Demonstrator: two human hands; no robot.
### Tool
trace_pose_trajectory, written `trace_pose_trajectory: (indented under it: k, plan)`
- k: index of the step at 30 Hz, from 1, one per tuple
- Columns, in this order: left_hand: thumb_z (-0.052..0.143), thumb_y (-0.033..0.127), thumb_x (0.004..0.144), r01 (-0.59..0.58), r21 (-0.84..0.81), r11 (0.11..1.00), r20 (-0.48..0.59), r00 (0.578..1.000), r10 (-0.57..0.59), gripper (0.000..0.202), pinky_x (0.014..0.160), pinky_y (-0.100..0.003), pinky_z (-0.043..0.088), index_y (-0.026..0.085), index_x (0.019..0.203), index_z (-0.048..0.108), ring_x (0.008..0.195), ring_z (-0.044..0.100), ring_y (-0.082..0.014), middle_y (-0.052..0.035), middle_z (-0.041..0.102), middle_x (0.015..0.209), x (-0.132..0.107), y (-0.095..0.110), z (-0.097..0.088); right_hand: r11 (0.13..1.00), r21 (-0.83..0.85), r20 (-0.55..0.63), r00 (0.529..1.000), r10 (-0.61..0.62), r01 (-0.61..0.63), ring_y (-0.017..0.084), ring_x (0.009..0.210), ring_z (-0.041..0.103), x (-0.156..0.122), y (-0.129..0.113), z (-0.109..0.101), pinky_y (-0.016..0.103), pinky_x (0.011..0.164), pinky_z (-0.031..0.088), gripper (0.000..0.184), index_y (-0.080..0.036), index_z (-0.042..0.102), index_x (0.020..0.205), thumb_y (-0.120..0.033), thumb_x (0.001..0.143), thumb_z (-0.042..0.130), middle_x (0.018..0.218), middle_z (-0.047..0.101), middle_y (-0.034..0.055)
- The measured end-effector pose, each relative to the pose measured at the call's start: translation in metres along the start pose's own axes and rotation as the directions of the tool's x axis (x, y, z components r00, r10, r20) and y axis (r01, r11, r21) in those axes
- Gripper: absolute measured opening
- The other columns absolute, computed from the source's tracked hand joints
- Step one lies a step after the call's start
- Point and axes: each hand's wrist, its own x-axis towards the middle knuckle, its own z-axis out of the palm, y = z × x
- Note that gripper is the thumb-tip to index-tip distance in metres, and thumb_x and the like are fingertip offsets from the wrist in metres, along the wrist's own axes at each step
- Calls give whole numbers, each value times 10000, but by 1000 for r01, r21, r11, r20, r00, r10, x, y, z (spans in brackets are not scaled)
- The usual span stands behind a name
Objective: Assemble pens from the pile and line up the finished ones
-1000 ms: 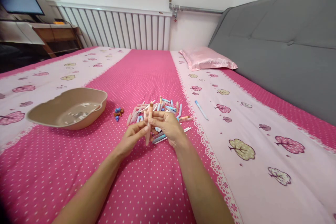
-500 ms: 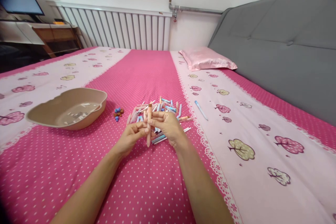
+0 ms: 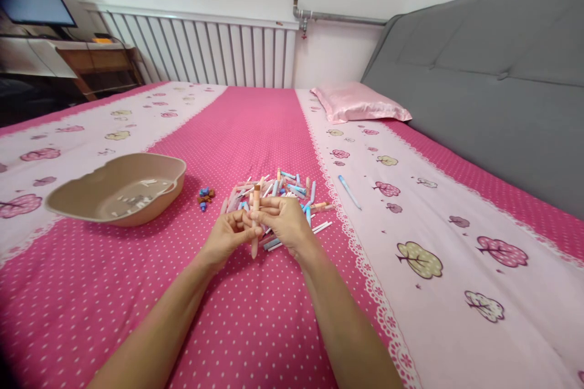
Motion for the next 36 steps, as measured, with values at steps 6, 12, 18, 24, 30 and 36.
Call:
trace_pose_trajectory:
  k: [6,12,18,24,30,36]
  plan:
    - [777,355,611,-4,0,1000,-1,1000,4,341,428,-191,341,159,608,497,349,524,-96,4,603,408,0,0,2,999,-45,-14,1000,8,-9,210,731,689,1,2,0,313,670,519,492,-131,698,959,-357,537,813,793,733,74]
    - [796,370,578,10,28,1000,-41,999,-9,373,402,-178,302,156,583,490,332,497,-85,-8,599,399,0,2,2,997,-79,-24,1000,-6,4,231,753,690,1,4,0,347,698,527,482,-129,702,952,-366,546,807,812,732,89]
    - [789,370,587,3,27,1000,-93,996,0,352,410,-191,333,159,594,507,342,514,-99,-3,595,400,1,1,3,994,-96,-36,997,-65,61,225,801,677,3,4,4,333,704,519,442,-137,684,976,-376,611,761,858,726,79]
    - [783,377,594,-84,-130,988,-364,931,31,311,516,-218,454,142,685,600,445,573,-96,4,651,534,6,-1,-5,976,-215,61,998,-17,30,157,712,641,3,12,6,263,629,492,416,-156,618,1110,-338,737,658,770,686,24]
    - [776,370,608,-138,-175,975,-493,869,34,300,513,-186,442,145,700,600,487,556,-67,25,632,570,10,-3,-12,963,-262,124,988,93,-58,93,530,588,4,24,11,215,548,465,148,-135,628,887,-188,749,622,608,634,-10]
    - [781,382,599,-118,-119,986,-502,864,43,367,511,-185,433,131,833,650,505,552,-66,-2,660,673,8,0,-9,979,-195,16,997,69,-65,94,482,580,6,17,14,216,514,463,75,-153,572,769,-195,738,627,582,638,-12]
